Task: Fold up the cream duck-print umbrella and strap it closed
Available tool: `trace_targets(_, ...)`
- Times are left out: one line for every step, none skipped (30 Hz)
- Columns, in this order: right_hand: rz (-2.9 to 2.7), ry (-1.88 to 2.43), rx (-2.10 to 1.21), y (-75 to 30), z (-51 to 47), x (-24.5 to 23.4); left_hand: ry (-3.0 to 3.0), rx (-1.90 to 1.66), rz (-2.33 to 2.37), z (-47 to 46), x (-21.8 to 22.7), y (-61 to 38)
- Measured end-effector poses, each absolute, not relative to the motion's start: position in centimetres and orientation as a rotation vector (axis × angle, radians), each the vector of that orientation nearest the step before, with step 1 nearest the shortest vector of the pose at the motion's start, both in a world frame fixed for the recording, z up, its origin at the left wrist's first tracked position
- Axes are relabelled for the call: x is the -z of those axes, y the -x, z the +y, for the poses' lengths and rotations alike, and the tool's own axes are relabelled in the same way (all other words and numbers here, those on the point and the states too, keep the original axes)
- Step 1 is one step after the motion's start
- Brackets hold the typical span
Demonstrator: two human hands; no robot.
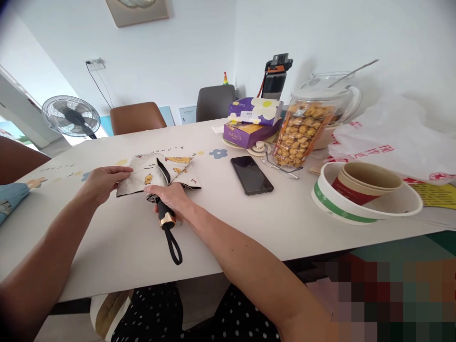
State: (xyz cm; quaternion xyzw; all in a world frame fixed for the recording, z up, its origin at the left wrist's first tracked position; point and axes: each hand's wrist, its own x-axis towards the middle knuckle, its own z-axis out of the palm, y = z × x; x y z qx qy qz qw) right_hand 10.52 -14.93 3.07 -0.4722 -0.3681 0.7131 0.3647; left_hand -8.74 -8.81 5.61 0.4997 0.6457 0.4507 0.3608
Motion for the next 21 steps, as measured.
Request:
trace_targets(-0.933, 1.192, -1.833, -10.5, -14.9, -3.1, -1.291, -1.150, 1.661, -9.0, -5.8, 8.7)
trace_targets(-0.919, 1.173, -1.830, -10.5, -14.9, -3.1, -1.293, -1.133, 1.657, -9.2, -6.0, 8.6)
trace_targets(-0.907, 1.163, -1.827, -10.6, -14.9, -3.2, -1.296, -1.115, 1.653, -9.3, -6.3, 8.7)
trace_targets(-0.902, 1.164, -1.826, -10.6, -14.9, -3.2, -1.300, -1.100, 1.656, -9.5, -6.7, 8.8)
trace_targets(-0.902, 1.180, -1.824, -10.6, -14.9, -3.2, -1.308, -1.085, 1.668, -9.6, -7.0, 9.0)
trace_targets(-0.905, 1.204, -1.821, -10.5, -14.9, -3.2, -1.323, -1.060, 1.688, -9.6, -7.2, 9.2)
trace_targets(-0.911, 1.228, -1.816, -10.5, -14.9, -3.2, -1.345, -1.014, 1.715, -9.6, -7.3, 9.5)
trace_targets(-0.918, 1.246, -1.810, -10.5, -14.9, -3.2, -1.374, -0.949, 1.745, -9.5, -7.3, 9.8)
trace_targets(-0.924, 1.255, -1.805, -10.4, -14.9, -3.2, -1.406, -0.869, 1.775, -9.4, -7.1, 9.9)
trace_targets(-0.930, 1.258, -1.801, -10.4, -14.9, -3.2, -1.445, -0.784, 1.803, -9.2, -6.8, 10.0)
trace_targets(-0.935, 1.259, -1.799, -10.4, -15.0, -3.1, -1.489, -0.702, 1.823, -9.1, -6.4, 9.9)
trace_targets(-0.942, 1.257, -1.798, -10.3, -15.0, -3.1, -1.538, -0.635, 1.839, -8.9, -5.9, 9.7)
trace_targets(-0.948, 1.257, -1.797, -10.3, -15.0, -3.1, -1.589, -0.583, 1.850, -8.8, -5.3, 9.4)
trace_targets(-0.956, 1.254, -1.796, -10.3, -15.0, -3.0, -1.638, -0.538, 1.854, -8.7, -4.7, 9.1)
trace_targets(-0.962, 1.252, -1.794, -10.3, -15.1, -3.0, -1.679, -0.502, 1.866, -8.6, -4.1, 8.7)
trace_targets(-0.968, 1.248, -1.791, -10.2, -15.1, -3.0, -1.713, -0.471, 1.881, -8.6, -3.7, 8.3)
trace_targets(-0.972, 1.244, -1.789, -10.2, -15.1, -3.0, -1.737, -0.447, 1.899, -8.5, -3.3, 8.0)
trace_targets(-0.976, 1.237, -1.787, -10.2, -15.2, -3.0, -1.756, -0.431, 1.918, -8.5, -3.0, 7.7)
trace_targets(-0.979, 1.229, -1.785, -10.2, -15.2, -3.0, -1.775, -0.423, 1.931, -8.5, -2.8, 7.5)
trace_targets(-0.981, 1.222, -1.781, -10.2, -15.2, -2.9, -1.796, -0.422, 1.944, -8.5, -2.6, 7.3)
trace_targets(-0.981, 1.220, -1.779, -10.2, -15.2, -2.9, -1.822, -0.426, 1.955, -8.6, -2.5, 7.2)
